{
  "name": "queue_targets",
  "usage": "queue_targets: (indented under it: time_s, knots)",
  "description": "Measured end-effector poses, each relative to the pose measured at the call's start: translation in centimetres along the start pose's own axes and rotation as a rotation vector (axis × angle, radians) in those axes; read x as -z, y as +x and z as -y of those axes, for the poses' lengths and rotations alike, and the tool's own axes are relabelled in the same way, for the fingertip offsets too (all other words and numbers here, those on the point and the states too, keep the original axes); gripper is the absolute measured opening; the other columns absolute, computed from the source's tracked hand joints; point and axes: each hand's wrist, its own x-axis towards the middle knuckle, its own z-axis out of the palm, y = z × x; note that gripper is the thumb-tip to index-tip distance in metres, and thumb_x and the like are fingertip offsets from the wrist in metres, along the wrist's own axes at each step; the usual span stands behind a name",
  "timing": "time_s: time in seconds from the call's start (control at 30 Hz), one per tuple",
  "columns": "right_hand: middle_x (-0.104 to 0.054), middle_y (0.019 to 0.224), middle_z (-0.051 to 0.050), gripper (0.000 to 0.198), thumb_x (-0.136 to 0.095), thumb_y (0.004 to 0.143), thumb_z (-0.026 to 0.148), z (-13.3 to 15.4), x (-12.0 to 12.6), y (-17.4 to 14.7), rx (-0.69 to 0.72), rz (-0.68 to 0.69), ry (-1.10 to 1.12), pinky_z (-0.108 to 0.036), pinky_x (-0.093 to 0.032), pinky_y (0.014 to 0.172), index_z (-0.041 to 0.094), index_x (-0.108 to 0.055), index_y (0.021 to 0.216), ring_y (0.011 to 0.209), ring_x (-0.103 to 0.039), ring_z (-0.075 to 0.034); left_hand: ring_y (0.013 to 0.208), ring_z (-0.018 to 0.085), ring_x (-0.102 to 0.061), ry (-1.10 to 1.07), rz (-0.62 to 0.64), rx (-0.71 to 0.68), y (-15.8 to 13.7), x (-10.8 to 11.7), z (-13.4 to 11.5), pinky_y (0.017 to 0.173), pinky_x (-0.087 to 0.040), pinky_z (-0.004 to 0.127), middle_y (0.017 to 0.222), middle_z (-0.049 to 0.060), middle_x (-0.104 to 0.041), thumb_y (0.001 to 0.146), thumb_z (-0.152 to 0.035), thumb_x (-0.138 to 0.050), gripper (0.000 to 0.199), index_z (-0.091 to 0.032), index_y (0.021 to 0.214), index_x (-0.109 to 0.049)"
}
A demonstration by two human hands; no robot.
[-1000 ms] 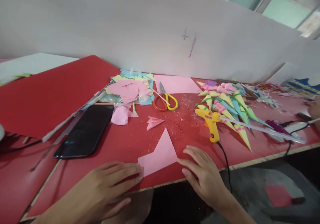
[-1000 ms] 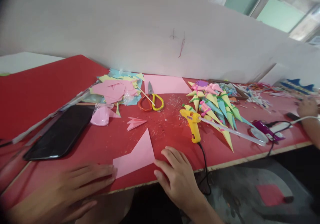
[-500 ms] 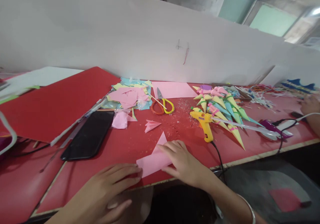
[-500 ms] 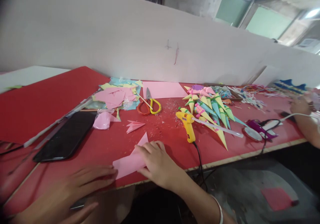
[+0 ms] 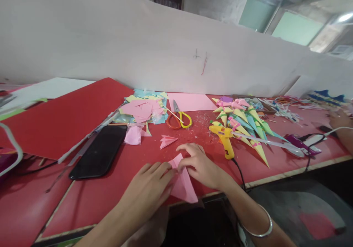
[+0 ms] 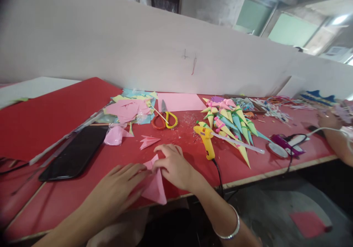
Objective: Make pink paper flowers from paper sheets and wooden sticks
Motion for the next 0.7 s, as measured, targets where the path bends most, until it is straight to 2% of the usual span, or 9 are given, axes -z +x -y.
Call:
queue_targets:
  time_s: [0.07, 0.17, 0.3, 0.4, 0.5, 0.6, 0.7]
  knots:
    - [-0.054, 0.102, -0.003, 0.029, -0.046, 0.074, 0.002, -0.7, -0.4, 0.2, -0.066, -0.054, 0.08, -0.034, -0.03, 0.088, 0.023, -0.066, 0.075, 0.099, -0.048, -0.017, 0.085, 0.021, -0.058, 0.011, 0.066, 0.069, 0.5, -0.8, -0.5, 0.073, -0.046, 0.034, 0.095, 0.006, -0.062, 0.078, -0.017, -0.047, 0.027, -0.021, 0.102, -0.058]
    - [-0.061, 0.083, -0.002, 0.032, -0.038, 0.077, 0.003, -1.7, -1.2, 0.1, -0.203, -0.125, 0.307, -0.027, -0.039, 0.078, 0.021, -0.065, 0.081, 0.082, -0.056, -0.013, 0.091, 0.023, -0.056, -0.024, 0.063, 0.16, 0.6, -1.9, -0.7, 0.075, -0.046, 0.036, 0.102, 0.008, -0.059, 0.077, -0.017, -0.048, 0.032, -0.019, 0.108, -0.055]
    - [-0.063, 0.079, -0.003, 0.02, -0.04, 0.08, 0.017, -2.2, -2.1, -0.1, -0.365, -0.213, 0.485, -0.023, -0.042, 0.067, 0.017, -0.061, 0.081, 0.076, -0.057, -0.014, 0.088, 0.022, -0.056, -0.076, 0.023, 0.234, 0.2, -2.4, -0.7, 0.078, -0.046, 0.036, 0.102, 0.009, -0.056, 0.075, -0.017, -0.049, 0.037, -0.016, 0.112, -0.052]
    - [-0.057, 0.065, 0.001, 0.013, -0.047, 0.078, 0.026, -2.1, -2.4, 0.0, -0.416, -0.206, 0.519, -0.021, -0.039, 0.057, 0.017, -0.056, 0.081, 0.063, -0.053, -0.012, 0.088, 0.022, -0.056, -0.081, 0.0, 0.254, 0.1, -2.6, -0.7, 0.077, -0.047, 0.035, 0.102, 0.011, -0.055, 0.076, -0.021, -0.048, 0.037, -0.012, 0.112, -0.051]
    - [-0.047, 0.056, 0.006, 0.017, -0.045, 0.078, 0.024, -2.0, -2.1, 0.3, -0.443, -0.167, 0.577, -0.019, -0.033, 0.049, 0.018, -0.05, 0.093, 0.05, -0.044, -0.008, 0.089, 0.023, -0.055, -0.046, -0.017, 0.262, 0.3, -2.7, -0.8, 0.077, -0.047, 0.035, 0.102, 0.012, -0.054, 0.077, -0.024, -0.047, 0.038, -0.01, 0.112, -0.051]
    - [-0.044, 0.054, 0.008, 0.025, -0.045, 0.078, 0.024, -1.9, -1.5, 0.8, -0.452, -0.1, 0.616, -0.019, -0.03, 0.047, 0.019, -0.045, 0.103, 0.046, -0.038, -0.007, 0.089, 0.022, -0.055, -0.011, -0.021, 0.264, 0.6, -2.8, -0.9, 0.077, -0.047, 0.034, 0.1, 0.011, -0.055, 0.078, -0.025, -0.046, 0.038, -0.011, 0.113, -0.051]
    - [-0.044, 0.055, 0.008, 0.027, -0.044, 0.077, 0.02, -1.8, -1.1, 1.2, -0.456, -0.079, 0.58, -0.018, -0.03, 0.048, 0.018, -0.044, 0.105, 0.048, -0.038, -0.008, 0.089, 0.022, -0.056, -0.001, -0.016, 0.268, 0.7, -2.8, -0.9, 0.078, -0.047, 0.034, 0.101, 0.01, -0.055, 0.078, -0.027, -0.047, 0.039, -0.012, 0.113, -0.051]
